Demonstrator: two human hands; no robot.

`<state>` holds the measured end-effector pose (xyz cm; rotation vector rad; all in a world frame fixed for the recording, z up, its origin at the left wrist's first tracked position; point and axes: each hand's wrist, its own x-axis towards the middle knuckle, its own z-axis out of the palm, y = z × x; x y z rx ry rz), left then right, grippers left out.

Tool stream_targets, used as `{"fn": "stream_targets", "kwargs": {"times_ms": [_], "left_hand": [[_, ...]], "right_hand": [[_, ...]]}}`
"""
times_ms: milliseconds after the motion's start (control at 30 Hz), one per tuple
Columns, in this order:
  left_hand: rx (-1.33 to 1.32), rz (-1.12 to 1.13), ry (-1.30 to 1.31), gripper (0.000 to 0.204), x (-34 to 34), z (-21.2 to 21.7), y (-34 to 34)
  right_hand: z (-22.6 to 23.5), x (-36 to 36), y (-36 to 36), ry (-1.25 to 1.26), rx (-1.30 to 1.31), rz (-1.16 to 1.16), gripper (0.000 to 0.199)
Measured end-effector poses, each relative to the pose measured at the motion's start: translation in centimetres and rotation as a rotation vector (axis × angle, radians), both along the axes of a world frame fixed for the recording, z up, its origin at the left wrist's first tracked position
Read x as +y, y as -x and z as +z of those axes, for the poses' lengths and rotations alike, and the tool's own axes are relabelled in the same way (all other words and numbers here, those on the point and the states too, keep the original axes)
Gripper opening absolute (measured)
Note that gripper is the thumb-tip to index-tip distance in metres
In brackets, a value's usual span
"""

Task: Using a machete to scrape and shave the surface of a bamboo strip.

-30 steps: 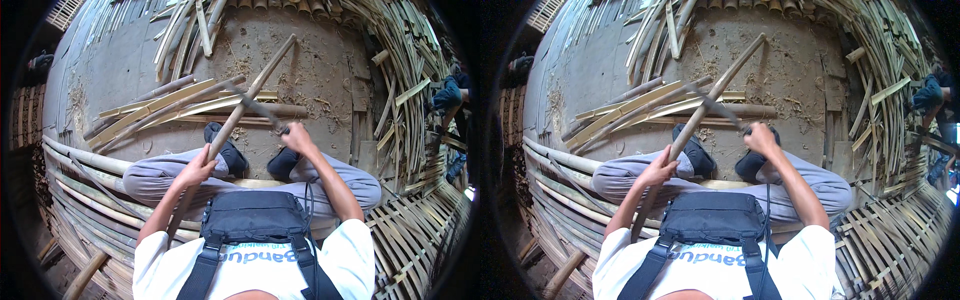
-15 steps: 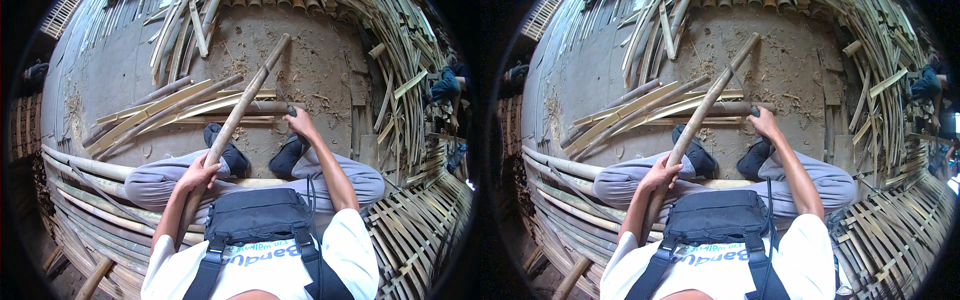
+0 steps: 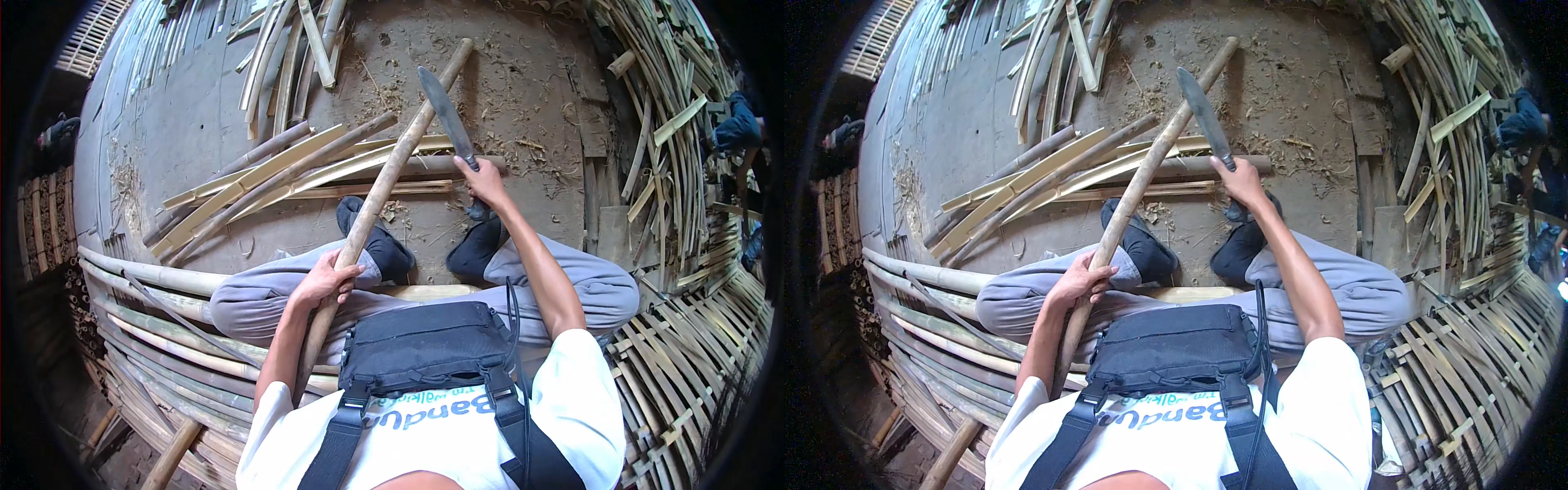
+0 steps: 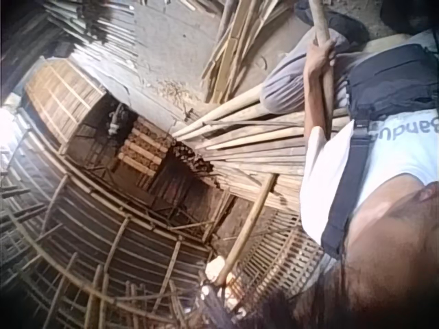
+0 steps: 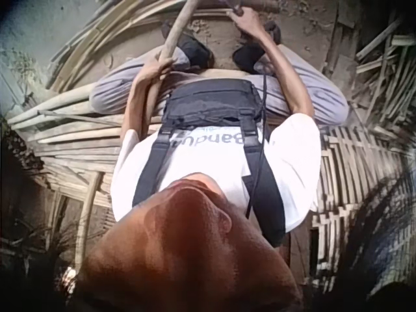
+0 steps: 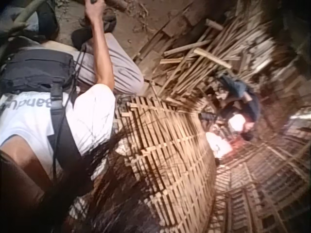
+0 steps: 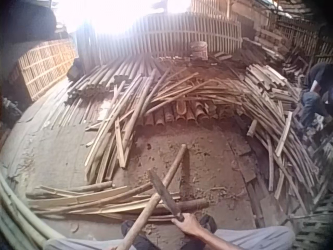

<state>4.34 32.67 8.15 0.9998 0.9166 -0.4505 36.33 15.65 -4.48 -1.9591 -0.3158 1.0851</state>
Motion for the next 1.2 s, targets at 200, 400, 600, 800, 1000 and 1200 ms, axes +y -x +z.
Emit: {"fn": "stream_targets", "kwargs": {"times_ms": [200,400,600,800,1000,1200], "left_hand": [[0.035,-0.017,0.007,0.023,0.1,0.2,0.3],[0.011,0.03,0.044,0.025,0.0,0.3,0.0],[0.013,0.032,0.082,0.025,0.1,1.1,-0.1],[-0.004,0.086,0.165,0.023,0.4,-0.1,1.2],[-0.059,0.15,0.422,0.022,0.6,-0.3,1.5],[0.008,0.103,0.39,0.023,0.2,-0.8,1.5]], "right_hand": [[2.1,0.4,4.0,0.048,-0.155,0.216,0.043],[0.9,1.1,2.7,0.118,-0.073,0.224,0.033],[1.4,1.4,4.4,-0.017,-0.228,0.404,0.029],[0.1,1.1,5.1,0.072,-0.2,0.166,0.034],[1.2,1.1,3.0,0.056,-0.042,0.109,0.033],[1.1,0.4,2.0,0.056,-0.175,0.294,0.031]]}}
